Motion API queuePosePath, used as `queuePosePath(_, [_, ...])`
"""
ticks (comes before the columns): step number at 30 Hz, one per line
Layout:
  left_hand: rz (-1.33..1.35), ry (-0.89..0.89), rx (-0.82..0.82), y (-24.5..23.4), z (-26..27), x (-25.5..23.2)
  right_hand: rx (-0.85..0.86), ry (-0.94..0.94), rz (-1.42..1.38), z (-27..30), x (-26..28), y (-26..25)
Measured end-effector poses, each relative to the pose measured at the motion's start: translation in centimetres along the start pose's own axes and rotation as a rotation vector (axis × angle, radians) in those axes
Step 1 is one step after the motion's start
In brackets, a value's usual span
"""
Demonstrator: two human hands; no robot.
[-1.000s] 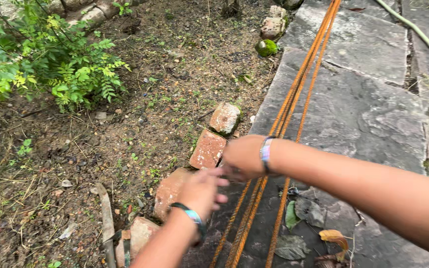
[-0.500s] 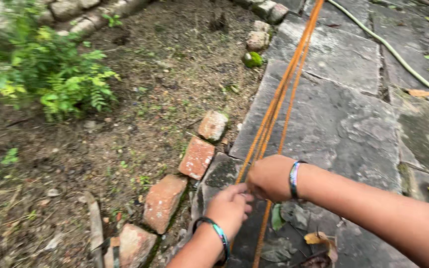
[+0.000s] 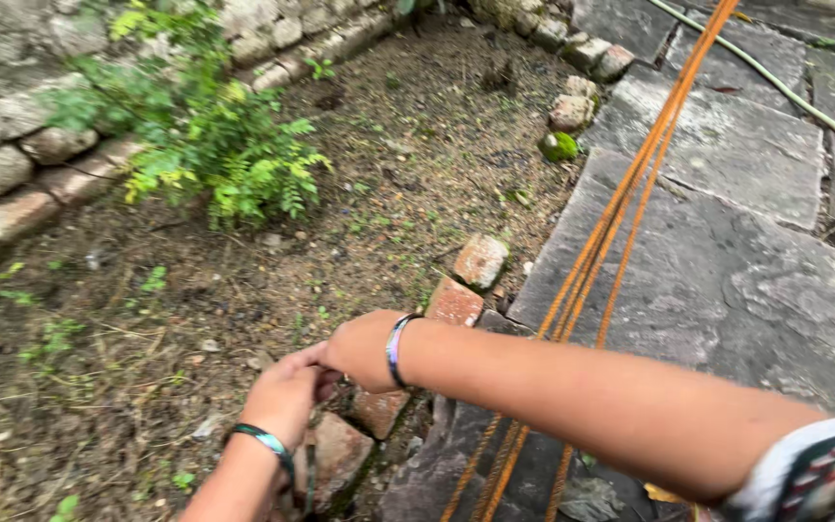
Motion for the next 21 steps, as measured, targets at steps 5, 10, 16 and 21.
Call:
queuePosePath(5, [0.027,-0.104,-0.050,-7.5,1.2,0.4,-0.021,0.083,-0.169,-4.1,5.7,1.8])
queuePosePath(10, [0.173,-0.220,-0.190,-9.7,4.3,0.7,-0.084,0.229,-0.347,-6.3,11.0,5.8])
queuePosePath(16, [-0.070,-0.206,-0.147,-11.7,4.4,3.3,-0.151,0.394,-0.472,-8.7,14.9,10.3])
queuePosePath(21, [-0.266,-0.060,-0.094,-13.5,4.0,7.6,-0.092,0.496,-0.337,-9.8,17.2,14.1])
Point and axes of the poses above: each hand's wrist, its own z-axis away from the middle knuckle, its own y-axis out of the palm, x = y × z, the point moved 4 cm from there along -z, towards the middle knuckle, and after that the axes turned 9 degrees about y, right-handed, at the moved point
